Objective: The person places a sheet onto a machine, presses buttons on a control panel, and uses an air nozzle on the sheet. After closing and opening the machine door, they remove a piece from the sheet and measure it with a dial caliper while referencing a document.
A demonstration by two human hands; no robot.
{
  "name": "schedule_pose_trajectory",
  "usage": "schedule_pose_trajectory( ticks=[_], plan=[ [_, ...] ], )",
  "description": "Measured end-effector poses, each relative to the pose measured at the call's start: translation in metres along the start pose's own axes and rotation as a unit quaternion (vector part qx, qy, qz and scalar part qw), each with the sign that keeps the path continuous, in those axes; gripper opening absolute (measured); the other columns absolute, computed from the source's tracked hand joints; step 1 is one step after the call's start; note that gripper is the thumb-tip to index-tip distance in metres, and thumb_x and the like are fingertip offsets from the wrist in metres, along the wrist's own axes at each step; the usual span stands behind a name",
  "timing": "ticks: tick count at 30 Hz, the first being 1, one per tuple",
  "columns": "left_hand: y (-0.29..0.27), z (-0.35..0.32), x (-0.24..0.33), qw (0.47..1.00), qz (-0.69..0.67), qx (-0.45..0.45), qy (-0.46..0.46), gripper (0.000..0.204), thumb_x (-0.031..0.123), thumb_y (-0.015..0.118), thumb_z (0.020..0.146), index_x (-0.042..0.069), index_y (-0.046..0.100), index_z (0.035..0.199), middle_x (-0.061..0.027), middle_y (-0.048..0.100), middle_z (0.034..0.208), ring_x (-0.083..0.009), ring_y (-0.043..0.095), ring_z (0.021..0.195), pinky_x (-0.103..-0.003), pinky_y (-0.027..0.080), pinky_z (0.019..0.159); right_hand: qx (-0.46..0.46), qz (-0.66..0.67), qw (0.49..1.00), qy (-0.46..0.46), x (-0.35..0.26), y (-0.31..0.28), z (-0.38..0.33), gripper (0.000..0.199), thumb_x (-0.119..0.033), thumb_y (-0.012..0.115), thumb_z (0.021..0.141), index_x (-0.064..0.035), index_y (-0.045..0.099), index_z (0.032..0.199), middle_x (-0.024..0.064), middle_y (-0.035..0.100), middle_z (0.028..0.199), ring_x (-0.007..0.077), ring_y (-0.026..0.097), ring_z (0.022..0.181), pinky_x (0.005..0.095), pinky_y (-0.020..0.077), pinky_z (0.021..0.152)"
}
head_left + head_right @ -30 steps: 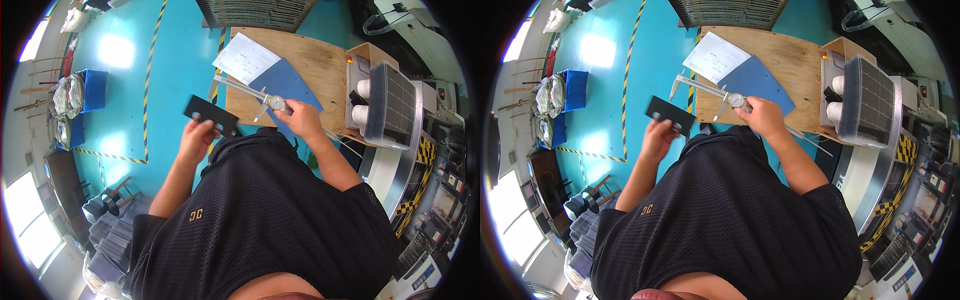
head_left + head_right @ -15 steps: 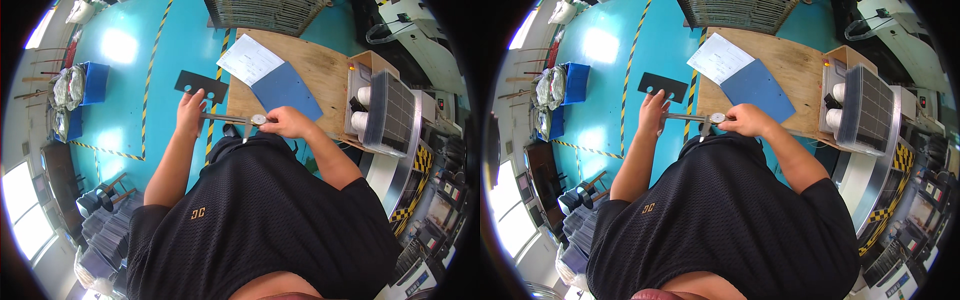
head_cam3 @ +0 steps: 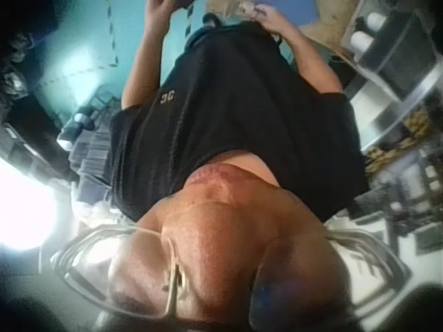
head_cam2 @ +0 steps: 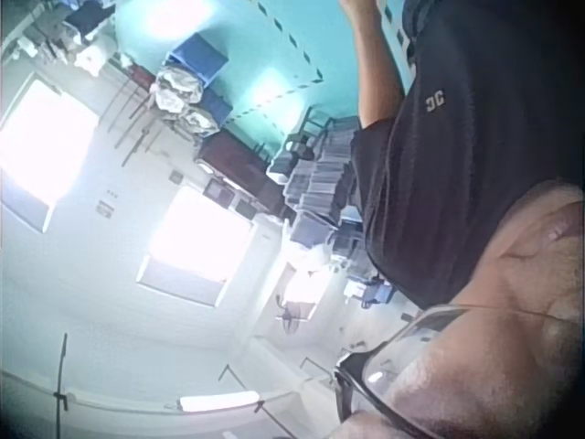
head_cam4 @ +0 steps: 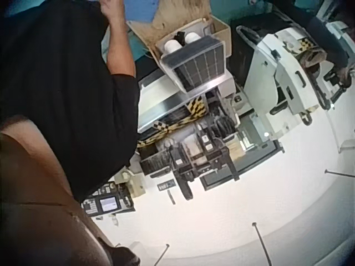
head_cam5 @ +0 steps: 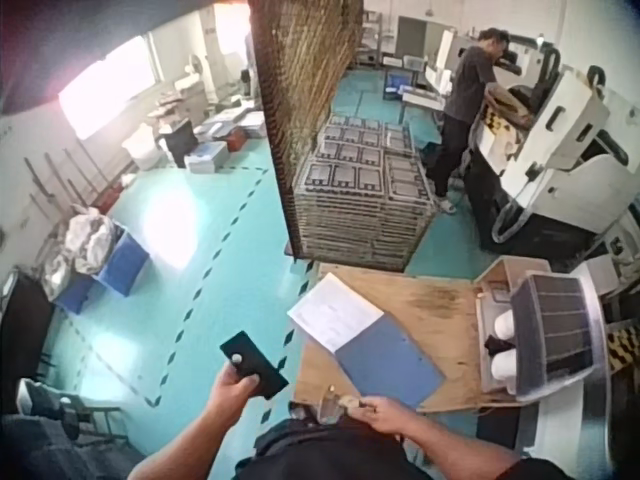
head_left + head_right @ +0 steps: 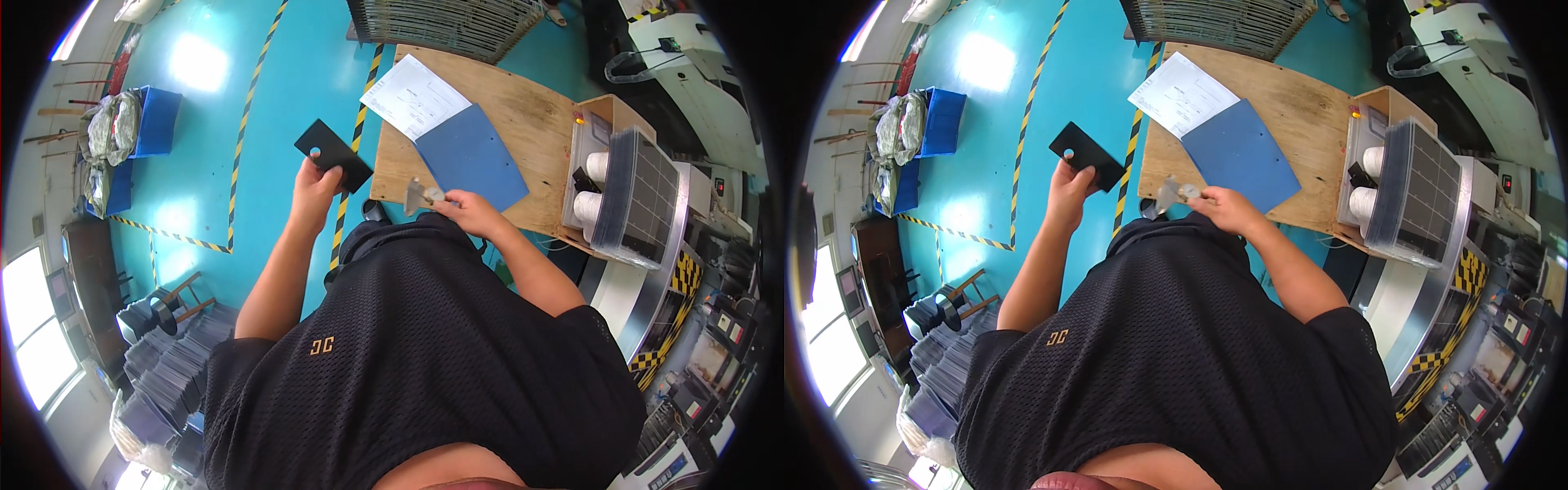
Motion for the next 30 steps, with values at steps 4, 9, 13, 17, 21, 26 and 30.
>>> schedule_pose_trajectory(
  ticks=[4, 9, 13, 17, 21, 26, 30],
  plan=[
    [-0.021, -0.013, -0.004, 0.991, 0.127, -0.033, -0.014, 0.028, 0.002, 0.06, 0.091, 0.001, 0.058, 0.119, -0.0037, 0.066, 0.096, -0.0119, 0.063, 0.085, -0.029, 0.052, 0.077, 0.077, -0.123, 0.988, 0.059, -0.007, -0.024, -0.022, 0.046, -0.046, 0.07, 0.091, -0.0007, 0.07, 0.096, 0.0143, 0.068, 0.079, 0.0253, 0.064, 0.072, 0.0372, 0.0511, 0.068],
    [-0.012, -0.022, -0.003, 0.975, 0.192, -0.102, -0.049, 0.022, 0.004, 0.064, 0.092, -0.003, 0.065, 0.112, -0.0042, 0.068, 0.095, -0.0103, 0.062, 0.087, -0.027, 0.052, 0.079, 0.032, 0.029, 0.995, -0.094, -0.051, -0.044, -0.054, 0.051, -0.052, 0.07, 0.09, -0.0012, 0.067, 0.09, 0.0126, 0.065, 0.076, 0.0224, 0.06, 0.067, 0.0344, 0.0489, 0.064],
    [0.008, -0.028, -0.002, 0.966, 0.208, -0.141, -0.05, 0.021, 0.01, 0.067, 0.093, -0.003, 0.067, 0.11, -0.0017, 0.067, 0.089, -0.0092, 0.061, 0.082, -0.028, 0.051, 0.075, 0.099, -0.088, 0.973, -0.19, -0.078, -0.046, -0.058, 0.057, -0.06, 0.066, 0.089, -0.0031, 0.065, 0.084, 0.0106, 0.064, 0.074, 0.0251, 0.06, 0.065, 0.0359, 0.0489, 0.062],
    [0.016, -0.034, 0.008, 0.936, 0.307, -0.167, -0.049, 0.023, 0.014, 0.069, 0.09, 0.0, 0.069, 0.108, -0.0058, 0.069, 0.089, -0.0114, 0.063, 0.082, -0.03, 0.051, 0.075, 0.084, -0.274, 0.93, -0.231, -0.095, -0.045, -0.059, 0.057, -0.062, 0.067, 0.084, -0.0061, 0.061, 0.078, 0.0089, 0.063, 0.072, 0.031, 0.064, 0.069, 0.0407, 0.05, 0.06],
    [0.026, -0.041, 0.022, 0.922, 0.334, -0.184, 0.068, 0.023, 0.013, 0.069, 0.088, 0.001, 0.07, 0.107, -0.011, 0.069, 0.093, -0.0186, 0.067, 0.084, -0.033, 0.052, 0.077, 0.072, -0.296, 0.923, -0.236, -0.107, -0.042, -0.057, 0.04, -0.044, 0.076, 0.078, -0.0056, 0.065, 0.083, 0.0108, 0.068, 0.08, 0.0316, 0.067, 0.074, 0.0393, 0.0524, 0.065],
    [0.033, -0.049, 0.04, 0.891, 0.391, -0.206, 0.103, 0.023, 0.011, 0.068, 0.085, 0.001, 0.071, 0.106, -0.0148, 0.07, 0.098, -0.0299, 0.068, 0.089, -0.037, 0.054, 0.08, 0.079, -0.282, 0.931, -0.218, -0.11, -0.038, -0.051, 0.04, -0.04, 0.077, 0.076, -0.0067, 0.064, 0.093, 0.0107, 0.07, 0.083, 0.0315, 0.069, 0.076, 0.0401, 0.0539, 0.068],
    [0.035, -0.051, 0.049, 0.872, 0.411, -0.22, 0.15, 0.023, 0.01, 0.068, 0.083, 0.002, 0.071, 0.105, -0.0141, 0.07, 0.097, -0.0322, 0.068, 0.089, -0.038, 0.054, 0.079, 0.064, -0.258, 0.939, -0.22, -0.108, -0.036, -0.05, 0.041, -0.032, 0.077, 0.075, -0.0077, 0.06, 0.104, 0.0114, 0.071, 0.085, 0.0307, 0.07, 0.078, 0.0406, 0.0548, 0.07]
  ],
)
Point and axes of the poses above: each hand's wrist, its own z-axis towards the middle knuckle, its own y-axis out of the palm, x = y × z, the point moved 1 cm from there along z, towards the middle knuckle
